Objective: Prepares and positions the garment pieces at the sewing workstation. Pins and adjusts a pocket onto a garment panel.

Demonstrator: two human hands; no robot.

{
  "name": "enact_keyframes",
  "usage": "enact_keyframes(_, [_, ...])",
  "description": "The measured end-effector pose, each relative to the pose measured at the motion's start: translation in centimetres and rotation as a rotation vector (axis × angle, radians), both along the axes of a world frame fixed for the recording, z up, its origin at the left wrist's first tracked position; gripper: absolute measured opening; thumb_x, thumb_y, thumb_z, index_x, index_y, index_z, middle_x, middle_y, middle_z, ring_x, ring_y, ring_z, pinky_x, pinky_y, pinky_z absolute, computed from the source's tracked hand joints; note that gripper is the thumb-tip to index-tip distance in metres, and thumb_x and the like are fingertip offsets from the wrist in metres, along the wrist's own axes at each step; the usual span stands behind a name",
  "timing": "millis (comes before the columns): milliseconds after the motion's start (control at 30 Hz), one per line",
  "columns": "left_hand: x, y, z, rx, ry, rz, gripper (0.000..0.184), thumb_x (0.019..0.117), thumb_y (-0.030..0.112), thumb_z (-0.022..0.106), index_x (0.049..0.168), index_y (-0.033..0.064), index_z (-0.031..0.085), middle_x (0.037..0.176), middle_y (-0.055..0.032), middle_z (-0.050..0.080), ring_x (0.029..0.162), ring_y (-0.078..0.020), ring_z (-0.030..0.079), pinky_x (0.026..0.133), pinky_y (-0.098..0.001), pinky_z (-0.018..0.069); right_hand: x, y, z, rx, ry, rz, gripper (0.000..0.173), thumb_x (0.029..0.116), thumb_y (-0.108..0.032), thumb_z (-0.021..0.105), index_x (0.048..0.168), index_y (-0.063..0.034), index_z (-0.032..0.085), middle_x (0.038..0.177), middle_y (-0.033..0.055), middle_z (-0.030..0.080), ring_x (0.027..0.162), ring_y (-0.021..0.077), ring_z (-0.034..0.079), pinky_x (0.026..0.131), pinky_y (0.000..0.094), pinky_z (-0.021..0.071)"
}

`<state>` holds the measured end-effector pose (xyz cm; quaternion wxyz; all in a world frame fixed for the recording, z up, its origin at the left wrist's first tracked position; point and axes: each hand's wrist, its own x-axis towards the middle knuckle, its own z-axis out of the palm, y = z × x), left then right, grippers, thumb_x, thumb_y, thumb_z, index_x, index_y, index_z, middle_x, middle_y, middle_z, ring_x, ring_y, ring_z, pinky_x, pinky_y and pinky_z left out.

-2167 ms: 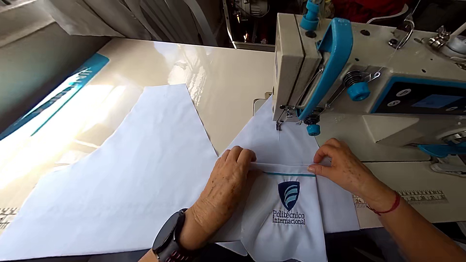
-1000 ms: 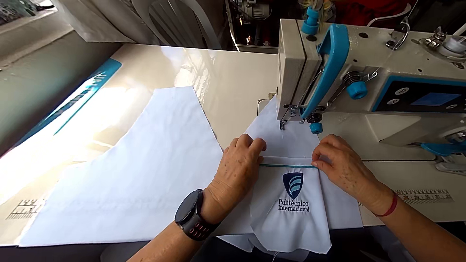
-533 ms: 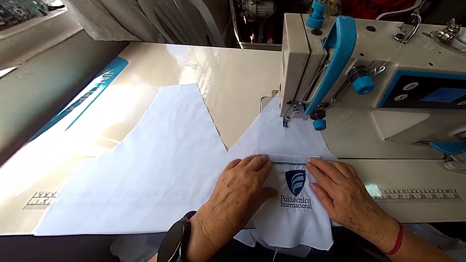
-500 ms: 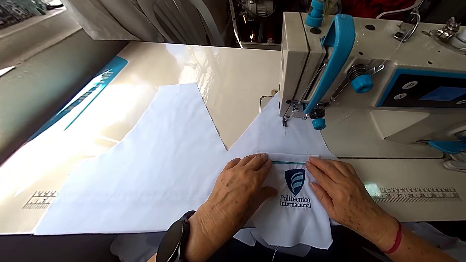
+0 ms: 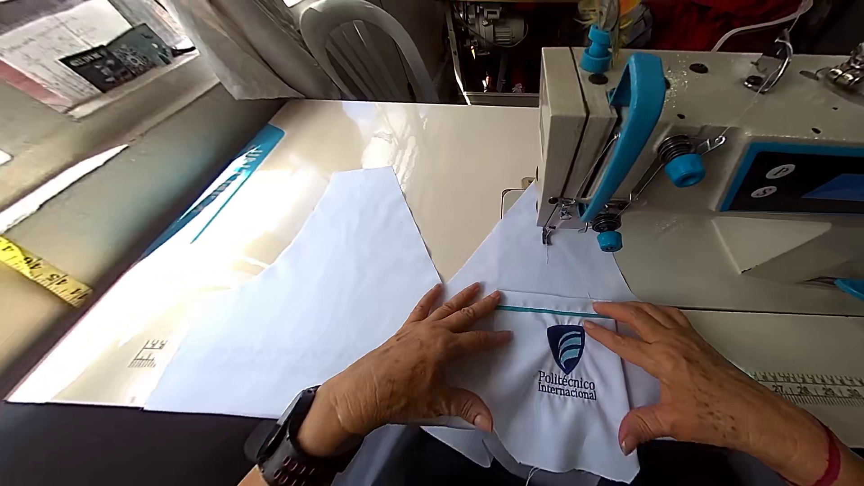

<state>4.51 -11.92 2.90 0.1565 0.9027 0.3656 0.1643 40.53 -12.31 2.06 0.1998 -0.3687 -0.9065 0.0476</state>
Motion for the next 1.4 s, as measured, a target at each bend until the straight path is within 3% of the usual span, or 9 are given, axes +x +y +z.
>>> enact_keyframes(167, [3.5, 0.2, 0.3, 0.195, -0.041, 0.287, 0.046, 0.1029, 0.049, 0.046, 0.115, 0.015, 0.075, 0.112, 0.0009, 0.077, 0.121, -0.0263, 0.068, 0.101, -0.0652, 0.0473, -3.0, -0.4, -0.6, 0.091, 0.103, -0.229, 0.066, 0.1029, -0.063, 0.035, 0.106, -0.0138, 0.078, 0.114, 0.0063, 0.076, 0.104, 0.0249, 0.07, 0.083, 0.0437, 0.0535])
enact_keyframes(267, [4.8, -0.1, -0.5, 0.315, 0.049, 0.347, 0.041, 0.0929, 0.051, 0.059, 0.109, 0.019, 0.079, 0.112, 0.0014, 0.077, 0.12, -0.0296, 0.068, 0.095, -0.0704, 0.0475, -4.2, -1.2, -1.0, 0.207, -0.02, -0.28, 0.066, 0.1, -0.065, 0.038, 0.112, -0.0124, 0.077, 0.114, 0.0101, 0.076, 0.103, 0.0301, 0.071, 0.082, 0.0474, 0.055])
enact_keyframes(400, [4.8, -1.9, 0.3, 0.223, 0.144, 0.348, 0.098, 0.057, 0.08, 0.072, 0.132, 0.017, 0.07, 0.136, -0.0039, 0.068, 0.133, -0.0471, 0.055, 0.093, -0.089, 0.0295, -2.7, -1.4, 0.2, 0.085, -0.1, -0.192, 0.09, 0.0815, -0.086, 0.04, 0.127, -0.0145, 0.072, 0.127, 0.0097, 0.071, 0.113, 0.0301, 0.069, 0.085, 0.0514, 0.0551])
enact_keyframes(533, [3.4, -2.1, 0.8, 0.126, 0.203, 0.267, 0.112, 0.0471, 0.074, 0.081, 0.145, 0.0234, 0.061, 0.151, -0.0016, 0.057, 0.137, -0.0504, 0.049, 0.09, -0.0929, 0.0237, -1.6, -1.4, 1.4, -0.006, -0.172, -0.054, 0.095, 0.069, -0.085, 0.053, 0.142, -0.0244, 0.063, 0.141, 0.0172, 0.063, 0.12, 0.0398, 0.065, 0.085, 0.0592, 0.0536])
enact_keyframes(700, [1.5, -1.4, 0.8, -0.002, 0.171, 0.169, 0.098, 0.0676, 0.089, 0.054, 0.149, 0.035, 0.054, 0.159, 0.0012, 0.046, 0.148, -0.0507, 0.032, 0.096, -0.0915, 0.0173, -1.8, -1.4, 2.1, -0.092, -0.179, -0.007, 0.086, 0.0771, -0.09, 0.041, 0.139, -0.0346, 0.064, 0.144, 0.0276, 0.056, 0.121, 0.0501, 0.06, 0.086, 0.068, 0.047])
enact_keyframes(833, [3.4, -2.7, -0.7, 0.193, 0.133, 0.32, 0.097, 0.0792, 0.093, 0.022, 0.141, 0.0306, 0.063, 0.152, -0.0015, 0.056, 0.142, -0.0489, 0.044, 0.096, -0.0861, 0.028, -2.1, -1.6, 1.9, -0.061, -0.186, -0.014, 0.087, 0.0817, -0.09, 0.032, 0.137, -0.0313, 0.066, 0.143, 0.0287, 0.056, 0.122, 0.0505, 0.059, 0.087, 0.0658, 0.0478])
enact_keyframes(1000, [5.8, -4.7, 0.6, 0.173, -0.058, 0.249, 0.093, 0.0964, 0.077, 0.014, 0.134, 0.0104, 0.067, 0.147, -0.0147, 0.059, 0.136, -0.0392, 0.055, 0.105, -0.0635, 0.0444, -1.9, -1.7, 2.4, -0.098, -0.215, 0.004, 0.088, 0.0801, -0.089, 0.038, 0.141, -0.0309, 0.063, 0.146, 0.0317, 0.053, 0.124, 0.0529, 0.058, 0.088, 0.0673, 0.0474])
enact_keyframes(1200, [10.7, -3.5, 0.7, 0.252, -0.182, 0.025, 0.044, 0.1083, 0.031, 0.042, 0.128, -0.0008, 0.065, 0.138, -0.0183, 0.064, 0.133, -0.031, 0.059, 0.112, -0.0434, 0.0451, -1.8, -1.7, 2.5, -0.08, -0.238, 0.011, 0.084, 0.0776, -0.087, 0.044, 0.13, -0.0264, 0.07, 0.144, 0.0319, 0.054, 0.123, 0.052, 0.059, 0.086, 0.0663, 0.049])
enact_keyframes(1400, [11.1, -1.7, -3.5, 0.355, -0.002, 0.078, 0.091, 0.0978, 0.073, 0.026, 0.143, 0.0013, 0.057, 0.149, -0.0133, 0.057, 0.139, -0.0294, 0.054, 0.114, -0.0506, 0.0418, -1.7, -2.6, 2.2, -0.091, -0.217, 0.012, 0.086, 0.0728, -0.084, 0.054, 0.14, -0.03, 0.064, 0.151, 0.0296, 0.048, 0.133, 0.0503, 0.054, 0.092, 0.0714, 0.0465])
